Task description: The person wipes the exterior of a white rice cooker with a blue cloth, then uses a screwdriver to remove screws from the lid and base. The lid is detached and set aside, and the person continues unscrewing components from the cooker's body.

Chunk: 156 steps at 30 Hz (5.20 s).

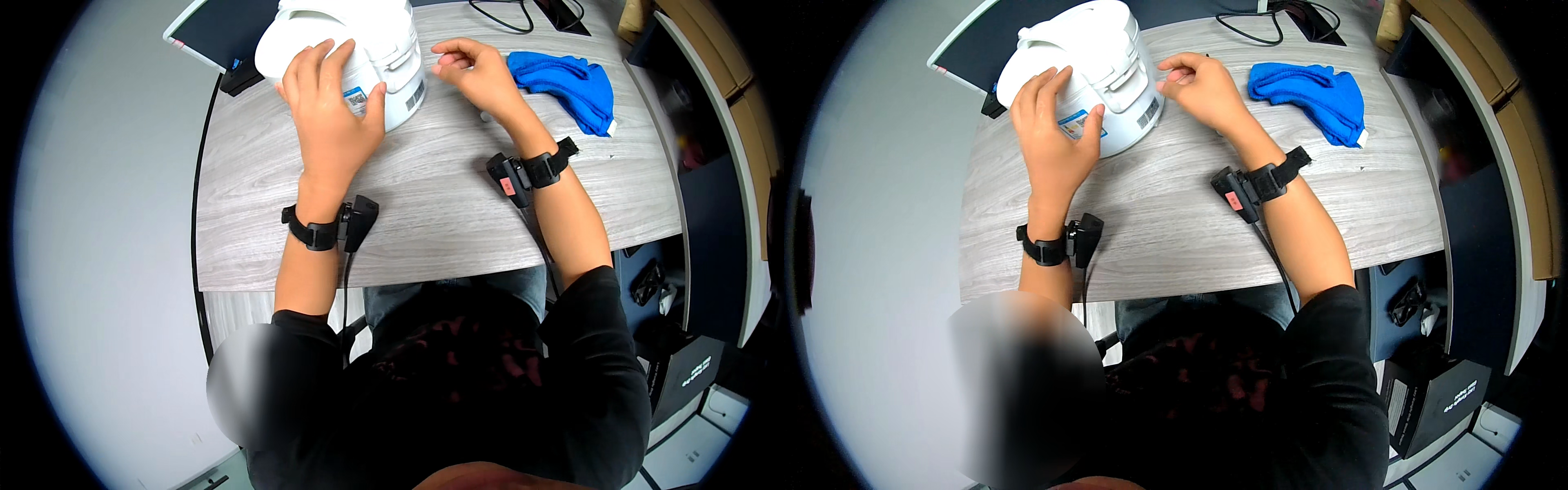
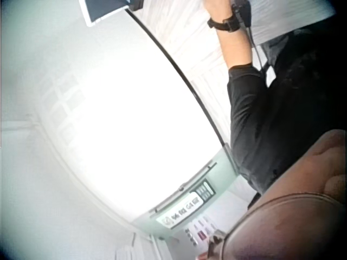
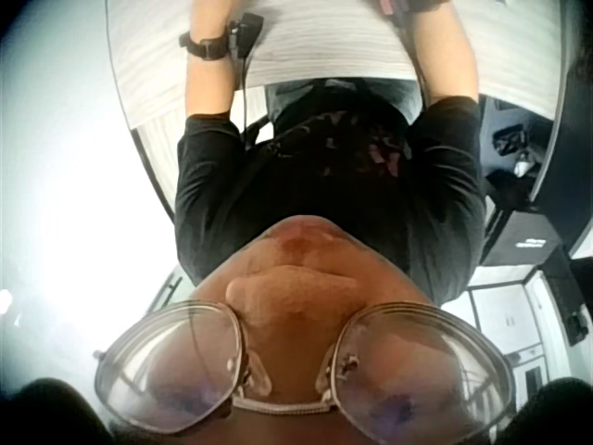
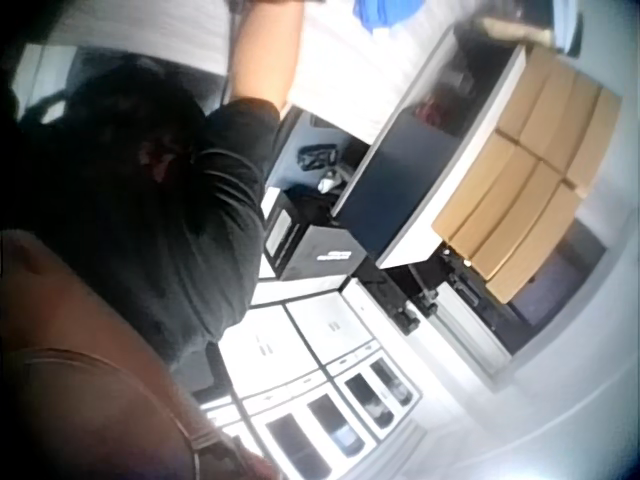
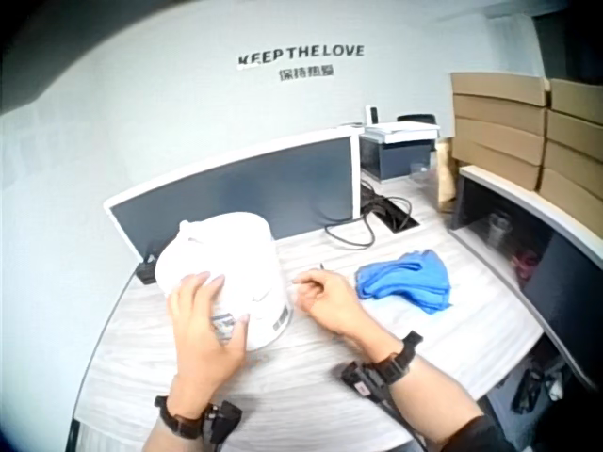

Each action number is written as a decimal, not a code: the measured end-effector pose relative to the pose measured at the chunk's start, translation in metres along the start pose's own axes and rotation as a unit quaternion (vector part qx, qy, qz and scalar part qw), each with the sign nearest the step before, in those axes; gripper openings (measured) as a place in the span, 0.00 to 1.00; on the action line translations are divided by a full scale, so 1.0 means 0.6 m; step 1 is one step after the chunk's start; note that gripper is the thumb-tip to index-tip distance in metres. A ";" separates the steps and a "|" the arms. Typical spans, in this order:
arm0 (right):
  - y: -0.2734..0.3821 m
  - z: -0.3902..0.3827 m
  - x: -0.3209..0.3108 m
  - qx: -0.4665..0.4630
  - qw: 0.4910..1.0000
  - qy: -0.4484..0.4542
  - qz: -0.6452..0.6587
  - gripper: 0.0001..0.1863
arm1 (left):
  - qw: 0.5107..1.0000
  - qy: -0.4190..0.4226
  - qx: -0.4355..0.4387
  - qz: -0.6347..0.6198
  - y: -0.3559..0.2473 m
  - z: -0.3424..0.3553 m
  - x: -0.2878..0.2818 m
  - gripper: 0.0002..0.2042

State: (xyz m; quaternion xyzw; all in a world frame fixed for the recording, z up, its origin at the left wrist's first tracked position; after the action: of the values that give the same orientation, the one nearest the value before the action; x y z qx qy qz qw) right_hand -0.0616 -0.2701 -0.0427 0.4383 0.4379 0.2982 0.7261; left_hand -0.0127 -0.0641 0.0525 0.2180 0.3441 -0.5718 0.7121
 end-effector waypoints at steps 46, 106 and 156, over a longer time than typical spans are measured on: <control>0.042 -0.004 0.035 -0.062 0.992 -0.029 0.105 0.10 | 0.926 -0.045 -0.181 -0.328 0.071 -0.099 0.072 0.17; 0.095 -0.009 0.057 -0.192 0.977 0.086 -0.025 0.06 | 0.800 0.005 -0.117 -0.588 0.153 -0.091 0.096 0.11; 0.143 -0.083 0.013 -0.165 0.970 0.165 -0.068 0.09 | 0.794 0.144 -0.160 -0.569 0.087 -0.092 0.109 0.11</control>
State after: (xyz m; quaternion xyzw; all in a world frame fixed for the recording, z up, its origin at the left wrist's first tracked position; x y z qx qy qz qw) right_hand -0.1074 -0.2076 0.0196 0.2262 0.5248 0.3847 0.7249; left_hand 0.0318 -0.0558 -0.0371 -0.0542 0.5914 -0.7724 0.2251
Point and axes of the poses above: each hand's wrist, its own z-axis towards the middle knuckle, its own x-axis out of the palm, y = z × x, the point moved 9 cm from there along z, towards the middle knuckle, and after that the axes turned 13 degrees about y, right-handed, at the moved point
